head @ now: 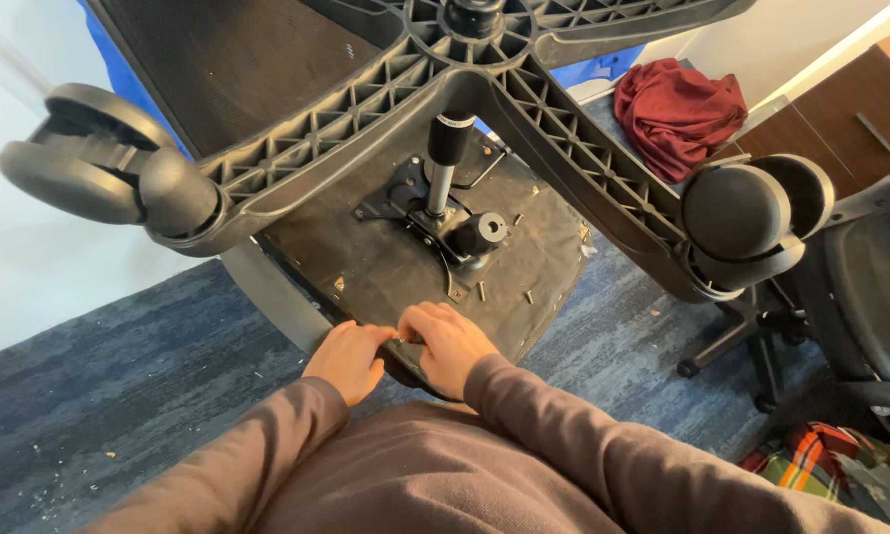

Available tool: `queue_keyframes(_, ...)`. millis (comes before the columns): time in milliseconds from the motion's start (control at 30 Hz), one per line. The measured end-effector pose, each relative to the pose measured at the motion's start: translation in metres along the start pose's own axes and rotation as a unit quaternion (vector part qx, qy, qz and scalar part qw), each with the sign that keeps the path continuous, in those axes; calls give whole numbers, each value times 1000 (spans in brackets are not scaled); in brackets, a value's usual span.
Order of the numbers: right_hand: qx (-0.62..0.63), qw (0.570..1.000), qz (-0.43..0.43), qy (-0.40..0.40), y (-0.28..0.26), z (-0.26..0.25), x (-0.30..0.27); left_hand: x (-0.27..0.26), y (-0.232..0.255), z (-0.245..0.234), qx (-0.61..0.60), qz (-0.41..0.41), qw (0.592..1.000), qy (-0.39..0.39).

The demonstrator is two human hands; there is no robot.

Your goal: The person uses a screwdriver to remove screws from the underside of an overturned office chair. They loosen and remove multiple screws from the central mounting plate and the seat base, placing them on the floor.

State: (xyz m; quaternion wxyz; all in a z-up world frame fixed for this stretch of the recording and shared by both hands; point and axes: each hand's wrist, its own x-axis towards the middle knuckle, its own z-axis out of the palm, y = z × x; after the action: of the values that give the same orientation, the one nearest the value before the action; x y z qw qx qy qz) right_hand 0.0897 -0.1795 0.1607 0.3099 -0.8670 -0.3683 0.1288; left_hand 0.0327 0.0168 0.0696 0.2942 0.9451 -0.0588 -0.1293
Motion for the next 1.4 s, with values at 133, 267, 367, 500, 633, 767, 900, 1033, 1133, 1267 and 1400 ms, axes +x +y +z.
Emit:
queue_keyframes(133, -55, 989, 137, 11, 1, -3, 8, 9, 14, -9, -103, 1, 992, 75)
queue_keyframes(267, -53, 998, 14, -14, 12, -8, 26, 22, 24, -11, -157, -13, 986, 53)
queue_keyframes(367, -20, 997, -71, -25, 12, -7, 25, 26, 26, -9, -167, -48, 984, 37)
queue_keyframes(500, -48, 999, 19, -17, 7, -2, 22, 32, 20, -10, -90, -37, 992, 76)
queue_keyframes(633, -121, 990, -60, -31, 8, -3, 29, 38, 18, -9, -146, -41, 984, 97)
queue_keyframes(767, -107, 987, -115, -40, 6, -9, 27, 36, 25, -11, -176, 1, 979, 100)
queue_keyframes(900, -92, 995, -13, -41, -2, -8, 22, 35, 33, -22, -141, -113, 981, 64)
queue_keyframes(1033, -109, 991, -40, -69, 2, -11, 29, 35, 36, -25, -144, -80, 980, 114)
queue_keyframes(1133, -104, 985, -138, -14, 4, -12, 30, 36, 32, -22, -149, -17, 979, 141)
queue_keyframes(1267, -67, 991, -114, 20, 1, -13, 24, 39, 26, -20, -133, -62, 987, 71)
queue_keyframes(1400, -84, 989, 94, -82, 1, -12, 29, 45, 28, -18, -103, -105, 983, 106)
